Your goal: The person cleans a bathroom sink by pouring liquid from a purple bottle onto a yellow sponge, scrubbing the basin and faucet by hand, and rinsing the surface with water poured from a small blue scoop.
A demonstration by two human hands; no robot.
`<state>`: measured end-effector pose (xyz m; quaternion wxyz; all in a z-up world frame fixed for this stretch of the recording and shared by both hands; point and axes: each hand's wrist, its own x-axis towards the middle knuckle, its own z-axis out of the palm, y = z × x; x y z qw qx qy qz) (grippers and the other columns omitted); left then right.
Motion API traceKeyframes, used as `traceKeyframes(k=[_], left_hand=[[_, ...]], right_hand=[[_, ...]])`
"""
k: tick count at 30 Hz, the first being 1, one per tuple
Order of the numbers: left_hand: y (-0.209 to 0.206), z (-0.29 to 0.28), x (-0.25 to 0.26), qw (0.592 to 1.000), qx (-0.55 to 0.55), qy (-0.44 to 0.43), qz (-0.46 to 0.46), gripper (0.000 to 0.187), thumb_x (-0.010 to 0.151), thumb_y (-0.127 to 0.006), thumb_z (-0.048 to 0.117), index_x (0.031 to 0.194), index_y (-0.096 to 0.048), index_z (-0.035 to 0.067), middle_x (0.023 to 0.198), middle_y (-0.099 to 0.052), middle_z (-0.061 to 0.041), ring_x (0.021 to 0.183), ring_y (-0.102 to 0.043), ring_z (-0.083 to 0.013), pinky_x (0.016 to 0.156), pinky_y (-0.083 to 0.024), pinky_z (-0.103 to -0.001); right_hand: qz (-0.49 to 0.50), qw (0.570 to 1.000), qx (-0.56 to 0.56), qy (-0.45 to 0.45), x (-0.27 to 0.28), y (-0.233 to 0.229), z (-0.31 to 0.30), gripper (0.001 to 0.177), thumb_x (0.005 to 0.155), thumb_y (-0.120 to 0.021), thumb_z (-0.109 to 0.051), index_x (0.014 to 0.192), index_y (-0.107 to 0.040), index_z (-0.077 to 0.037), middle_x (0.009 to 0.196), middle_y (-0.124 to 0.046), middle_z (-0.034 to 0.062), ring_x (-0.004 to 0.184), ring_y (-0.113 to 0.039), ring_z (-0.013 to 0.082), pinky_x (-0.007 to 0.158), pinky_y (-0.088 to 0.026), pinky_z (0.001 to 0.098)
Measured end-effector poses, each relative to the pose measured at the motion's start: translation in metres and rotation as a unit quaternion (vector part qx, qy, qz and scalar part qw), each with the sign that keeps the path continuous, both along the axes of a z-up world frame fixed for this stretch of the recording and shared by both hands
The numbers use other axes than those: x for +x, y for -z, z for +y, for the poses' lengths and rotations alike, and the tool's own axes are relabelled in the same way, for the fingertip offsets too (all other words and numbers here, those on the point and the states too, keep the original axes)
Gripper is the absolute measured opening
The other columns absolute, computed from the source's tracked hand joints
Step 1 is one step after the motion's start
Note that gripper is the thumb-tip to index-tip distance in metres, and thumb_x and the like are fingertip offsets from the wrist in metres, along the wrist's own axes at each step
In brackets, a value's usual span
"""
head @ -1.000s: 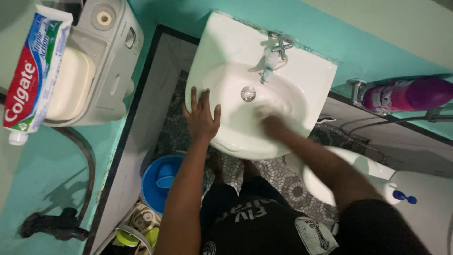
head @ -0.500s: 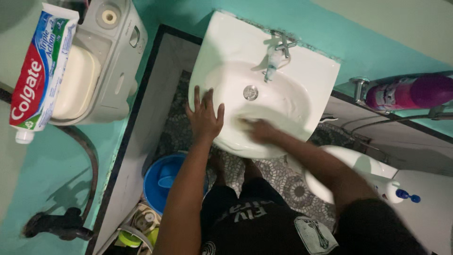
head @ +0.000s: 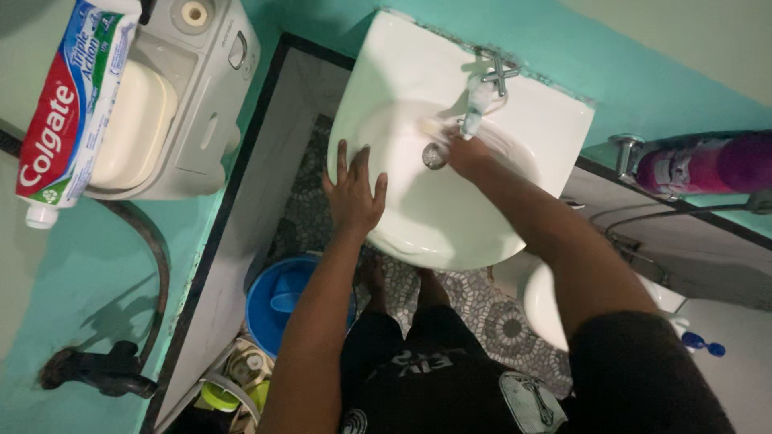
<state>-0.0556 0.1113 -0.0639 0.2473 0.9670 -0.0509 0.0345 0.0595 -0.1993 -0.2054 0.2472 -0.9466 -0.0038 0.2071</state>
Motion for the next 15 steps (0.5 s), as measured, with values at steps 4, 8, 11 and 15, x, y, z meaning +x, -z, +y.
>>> traceKeyframes(k=[4, 8, 11, 15], left_hand=[[-0.001, 0.004, 0.001, 1.000, 0.002, 0.006, 0.004, 0.066, 0.109, -0.031, 0.054, 0.156, -0.040, 0.008, 0.160, -0.047, -0.013, 0.160, -0.012, -0.0298, 0.118, -0.016, -0.071], [0.005, 0.004, -0.002, 1.000, -0.006, 0.009, -0.014, 0.069, 0.109, -0.029, 0.057, 0.159, -0.037, 0.010, 0.163, -0.043, -0.013, 0.160, -0.012, -0.0317, 0.120, -0.014, -0.071], [0.006, 0.003, -0.001, 0.997, -0.061, -0.004, -0.036, 0.075, 0.106, -0.030, 0.060, 0.161, -0.035, 0.009, 0.166, -0.040, -0.010, 0.160, -0.015, -0.0296, 0.121, -0.014, -0.069], [0.008, 0.007, -0.004, 0.997, -0.071, 0.002, -0.026, 0.078, 0.105, -0.031, 0.063, 0.161, -0.032, 0.010, 0.169, -0.034, -0.013, 0.161, -0.015, -0.0320, 0.122, -0.013, -0.068]], right_hand=[[-0.175, 0.875, -0.318, -0.322, -0.110, -0.063, -0.053, 0.054, 0.088, -0.055, -0.012, 0.138, -0.064, 0.005, 0.101, -0.072, 0.0233, 0.098, -0.070, 0.0359, 0.100, -0.051, 0.0512], [0.181, 0.920, -0.269, -0.222, -0.150, -0.065, -0.013, 0.035, 0.099, -0.051, -0.022, 0.119, -0.075, -0.004, 0.117, -0.075, 0.0202, 0.107, -0.074, 0.0328, 0.095, -0.059, 0.0474], [0.037, 0.973, -0.069, -0.217, -0.149, -0.034, 0.058, 0.055, 0.098, -0.053, -0.045, 0.135, -0.060, -0.004, 0.125, -0.066, 0.0256, 0.105, -0.067, 0.0432, 0.097, -0.049, 0.0536], [-0.107, 0.975, 0.126, -0.146, -0.077, -0.008, 0.165, 0.030, 0.088, -0.068, -0.026, 0.097, -0.072, 0.002, 0.090, -0.074, 0.0254, 0.076, -0.070, 0.0422, 0.070, -0.057, 0.0472]])
